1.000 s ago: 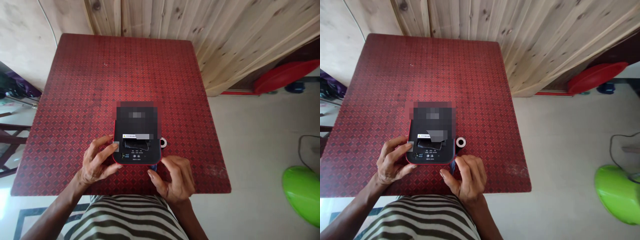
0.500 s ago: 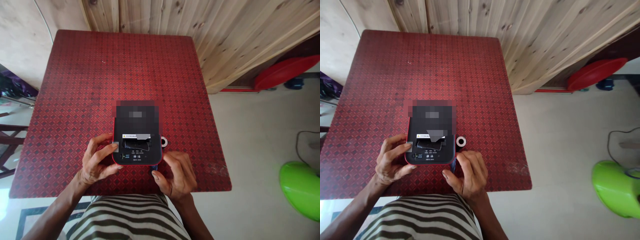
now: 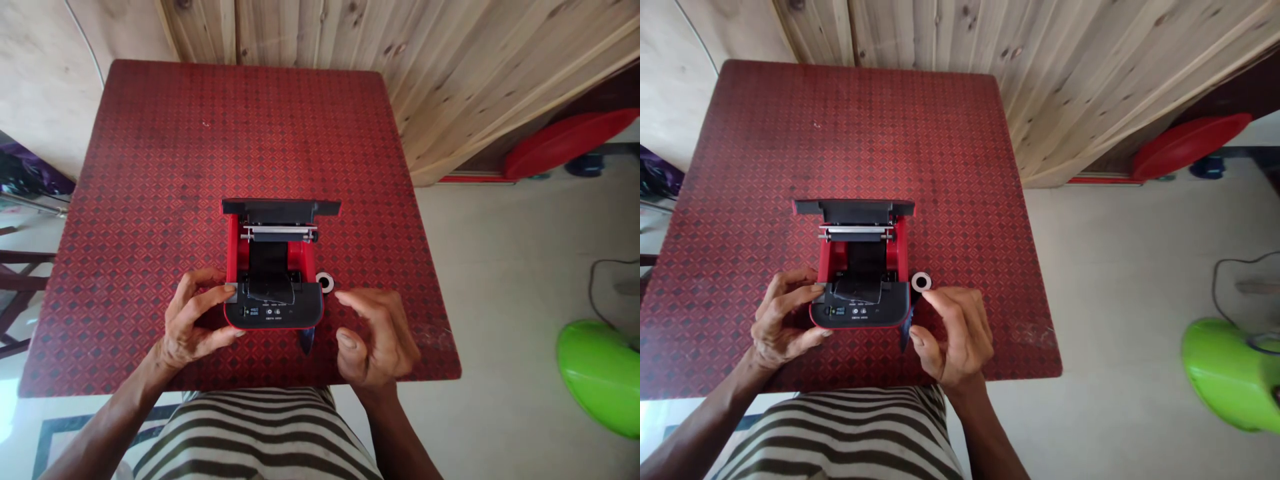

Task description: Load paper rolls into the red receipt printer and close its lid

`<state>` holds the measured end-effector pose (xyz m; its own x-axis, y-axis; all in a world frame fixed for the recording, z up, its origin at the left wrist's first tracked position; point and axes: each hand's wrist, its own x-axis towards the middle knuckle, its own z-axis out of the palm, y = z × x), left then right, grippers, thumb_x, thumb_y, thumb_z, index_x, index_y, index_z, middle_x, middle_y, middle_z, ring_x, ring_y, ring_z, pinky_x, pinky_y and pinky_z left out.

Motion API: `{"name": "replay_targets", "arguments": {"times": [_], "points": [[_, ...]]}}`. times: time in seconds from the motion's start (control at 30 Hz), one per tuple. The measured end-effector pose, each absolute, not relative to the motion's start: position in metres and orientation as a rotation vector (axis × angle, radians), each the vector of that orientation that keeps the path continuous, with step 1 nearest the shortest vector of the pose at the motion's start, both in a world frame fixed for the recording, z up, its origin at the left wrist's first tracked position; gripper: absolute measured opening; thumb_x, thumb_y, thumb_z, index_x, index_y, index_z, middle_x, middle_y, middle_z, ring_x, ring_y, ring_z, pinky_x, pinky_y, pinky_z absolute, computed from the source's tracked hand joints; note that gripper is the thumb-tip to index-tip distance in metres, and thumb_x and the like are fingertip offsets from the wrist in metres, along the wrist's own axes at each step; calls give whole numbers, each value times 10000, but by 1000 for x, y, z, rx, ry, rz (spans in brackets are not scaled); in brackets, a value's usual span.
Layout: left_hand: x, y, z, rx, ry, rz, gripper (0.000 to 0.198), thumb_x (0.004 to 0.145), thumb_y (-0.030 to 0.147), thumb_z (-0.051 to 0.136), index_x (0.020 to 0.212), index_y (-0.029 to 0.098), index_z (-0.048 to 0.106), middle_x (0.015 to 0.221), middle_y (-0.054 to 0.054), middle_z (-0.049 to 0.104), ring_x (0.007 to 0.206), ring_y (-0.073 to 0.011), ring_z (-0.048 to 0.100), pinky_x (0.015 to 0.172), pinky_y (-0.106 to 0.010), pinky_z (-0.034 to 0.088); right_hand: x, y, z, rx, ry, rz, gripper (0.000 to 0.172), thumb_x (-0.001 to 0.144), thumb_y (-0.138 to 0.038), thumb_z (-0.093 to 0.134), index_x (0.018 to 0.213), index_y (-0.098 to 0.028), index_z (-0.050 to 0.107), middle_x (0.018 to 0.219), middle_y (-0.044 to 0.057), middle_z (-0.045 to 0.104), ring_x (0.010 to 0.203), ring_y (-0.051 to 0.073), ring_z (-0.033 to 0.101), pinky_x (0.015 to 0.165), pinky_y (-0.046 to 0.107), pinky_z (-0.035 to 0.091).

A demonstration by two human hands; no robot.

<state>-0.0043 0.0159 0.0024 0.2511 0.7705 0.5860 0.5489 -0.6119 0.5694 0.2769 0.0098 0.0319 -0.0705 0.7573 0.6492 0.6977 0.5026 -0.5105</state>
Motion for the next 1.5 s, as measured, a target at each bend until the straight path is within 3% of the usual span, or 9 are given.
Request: {"name": "replay_targets", "arguments": {"times": [0.07,0.17,0.47,0.7,0.9,1.03,1.13,1.3,1.5], "points": [[-4,16,3,2311,1231,1283,475,975,458,732,1359,199,629,1197,-122,665,1046,-222,693,817,-340,630,274,21,45,-1222,-1811,36,138,1047,-231,614,1160,-216,692,928,67,726,829,218,673,763,382,565],[-4,15,3,2352,1234,1289,495,972,419,743,1387,184,609,1219,-135,659,1062,-223,691,831,-334,629,264,45,67,-1178,-1993,48,200,987,-88,686,1142,-214,697,939,46,762,831,187,686,807,340,577],[-5,14,-1,2384,1223,1292,534,993,424,711,1449,186,564,1220,-139,666,1085,-229,699,851,-335,645,200,108,105,-1516,-2848,302,266,1050,-63,493,1125,-142,736,1056,121,791,832,233,767,604,328,465],[-5,13,-2,2359,1244,1284,543,995,446,703,1469,228,555,1234,-128,670,1093,-226,708,850,-329,655,192,121,94,-1426,-2967,345,249,1009,-44,540,1124,-124,746,1052,159,803,869,267,787,670,345,528],[-5,15,0,2385,1236,1293,532,996,441,702,1446,192,568,1224,-142,674,1076,-229,711,846,-332,649,221,99,111,-1292,-2678,398,145,1001,-152,620,1097,-180,726,978,59,781,796,201,731,650,317,507],[-5,16,0,2386,1235,1296,539,995,449,704,1454,207,558,1217,-132,678,1072,-228,708,853,-343,645,265,77,115,-1140,-2123,634,203,949,-210,738,1150,-240,726,1126,19,770,690,115,646,589,271,506],[-4,17,1,2385,1241,1313,548,974,426,734,1450,215,562,1202,-123,693,1069,-235,714,856,-353,644,297,76,84,-1199,-1712,731,259,875,-316,843,1110,-266,747,1193,41,731,755,137,667,602,287,536],[-4,18,1,2399,1229,1319,566,944,406,771,1439,217,572,1195,-127,710,1061,-245,720,848,-366,647,314,94,9,-1312,-1370,847,302,837,-378,797,1098,-256,709,1004,21,766,914,199,735,823,377,612],[-4,18,0,2376,1241,1343,555,933,412,782,1420,230,590,1173,-117,720,1047,-244,726,847,-375,649,302,99,-10,-1395,-1472,972,300,845,-372,751,1106,-228,720,926,17,773,764,161,700,714,318,566]]}}
